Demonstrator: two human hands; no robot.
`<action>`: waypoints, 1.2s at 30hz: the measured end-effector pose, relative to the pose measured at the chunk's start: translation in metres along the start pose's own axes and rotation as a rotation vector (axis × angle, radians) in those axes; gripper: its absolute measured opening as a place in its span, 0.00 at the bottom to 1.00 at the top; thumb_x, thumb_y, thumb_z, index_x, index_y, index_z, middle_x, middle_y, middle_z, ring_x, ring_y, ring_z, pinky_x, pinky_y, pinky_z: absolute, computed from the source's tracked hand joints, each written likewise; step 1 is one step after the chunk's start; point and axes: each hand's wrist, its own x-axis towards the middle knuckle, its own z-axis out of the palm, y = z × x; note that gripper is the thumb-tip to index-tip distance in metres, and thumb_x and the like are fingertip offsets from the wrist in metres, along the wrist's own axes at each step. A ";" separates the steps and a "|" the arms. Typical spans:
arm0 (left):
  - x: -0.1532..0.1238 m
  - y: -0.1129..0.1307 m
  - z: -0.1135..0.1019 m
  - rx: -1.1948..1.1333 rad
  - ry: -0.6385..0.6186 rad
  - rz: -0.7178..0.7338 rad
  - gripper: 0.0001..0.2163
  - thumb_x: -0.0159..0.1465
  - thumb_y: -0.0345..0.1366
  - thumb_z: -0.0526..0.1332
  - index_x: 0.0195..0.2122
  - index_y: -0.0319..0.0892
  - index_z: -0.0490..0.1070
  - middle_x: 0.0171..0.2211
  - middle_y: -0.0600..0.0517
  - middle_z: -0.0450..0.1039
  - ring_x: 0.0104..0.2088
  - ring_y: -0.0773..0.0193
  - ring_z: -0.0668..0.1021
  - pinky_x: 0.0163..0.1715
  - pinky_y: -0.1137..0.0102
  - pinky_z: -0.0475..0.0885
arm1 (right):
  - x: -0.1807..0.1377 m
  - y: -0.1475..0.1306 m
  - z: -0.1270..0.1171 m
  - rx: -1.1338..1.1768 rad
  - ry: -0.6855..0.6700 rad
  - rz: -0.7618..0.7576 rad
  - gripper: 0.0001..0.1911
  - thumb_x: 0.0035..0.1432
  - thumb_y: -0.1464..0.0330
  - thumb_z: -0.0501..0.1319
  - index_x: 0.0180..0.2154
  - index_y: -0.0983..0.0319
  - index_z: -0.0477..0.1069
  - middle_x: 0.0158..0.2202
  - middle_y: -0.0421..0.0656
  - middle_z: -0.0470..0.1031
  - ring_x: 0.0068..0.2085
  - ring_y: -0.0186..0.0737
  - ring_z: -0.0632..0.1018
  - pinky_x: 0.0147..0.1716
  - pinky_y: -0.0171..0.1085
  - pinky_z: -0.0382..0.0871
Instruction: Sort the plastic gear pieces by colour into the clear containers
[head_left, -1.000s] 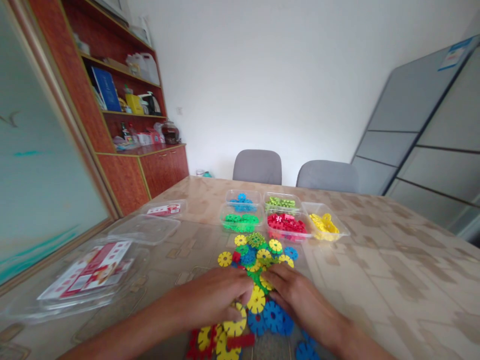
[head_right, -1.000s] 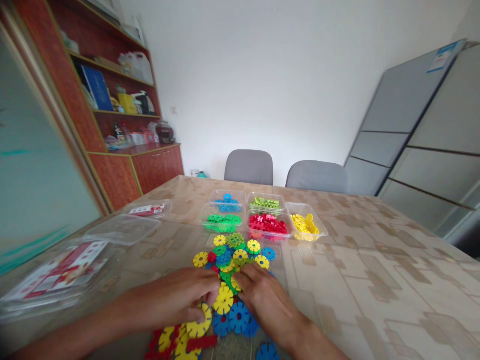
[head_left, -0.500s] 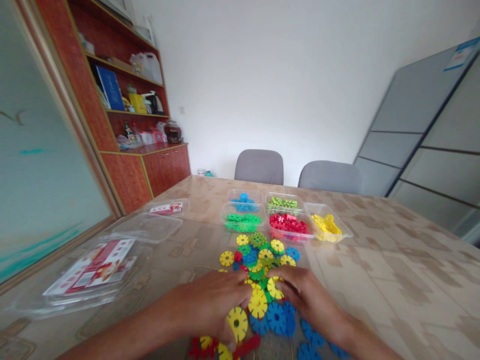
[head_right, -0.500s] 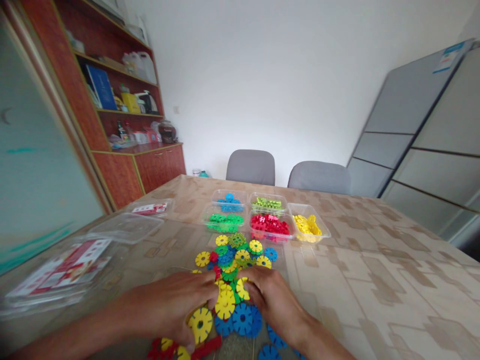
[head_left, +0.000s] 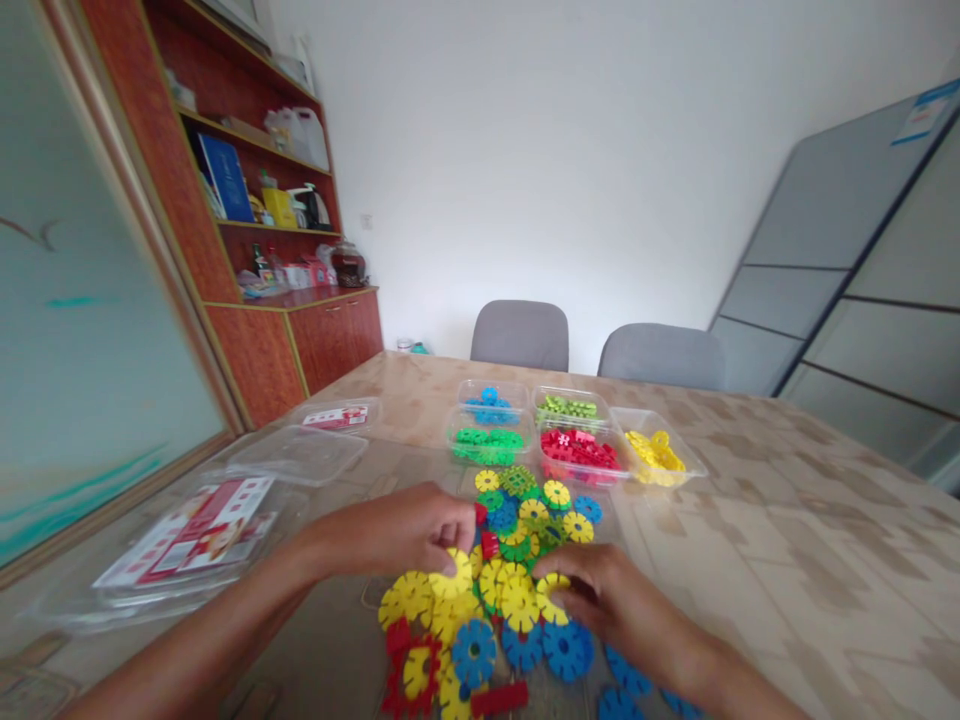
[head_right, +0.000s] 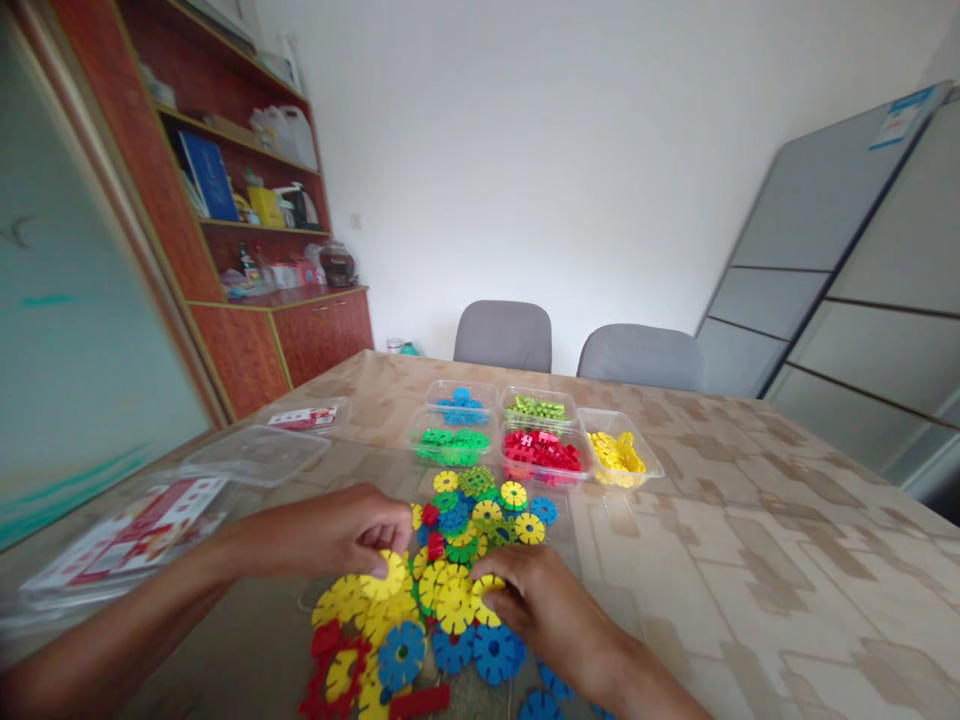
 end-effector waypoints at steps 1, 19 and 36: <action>0.000 -0.003 -0.002 0.002 -0.016 -0.025 0.05 0.57 0.30 0.63 0.34 0.42 0.69 0.27 0.59 0.67 0.29 0.67 0.71 0.26 0.76 0.60 | 0.001 -0.002 0.001 0.009 0.002 -0.008 0.11 0.59 0.76 0.57 0.39 0.60 0.76 0.33 0.41 0.79 0.33 0.37 0.78 0.34 0.32 0.68; 0.007 -0.011 0.023 0.303 -0.058 -0.027 0.15 0.53 0.33 0.69 0.40 0.45 0.70 0.35 0.56 0.70 0.35 0.62 0.73 0.28 0.75 0.61 | 0.010 -0.007 0.011 -0.063 -0.094 0.070 0.15 0.47 0.79 0.65 0.37 0.60 0.68 0.34 0.37 0.71 0.35 0.36 0.72 0.33 0.32 0.62; 0.022 -0.005 0.026 0.026 0.023 0.014 0.15 0.54 0.27 0.63 0.43 0.43 0.73 0.29 0.57 0.70 0.30 0.65 0.73 0.26 0.76 0.60 | 0.016 -0.009 0.019 -0.071 -0.025 0.196 0.15 0.47 0.79 0.65 0.38 0.62 0.68 0.36 0.41 0.71 0.36 0.39 0.71 0.36 0.35 0.61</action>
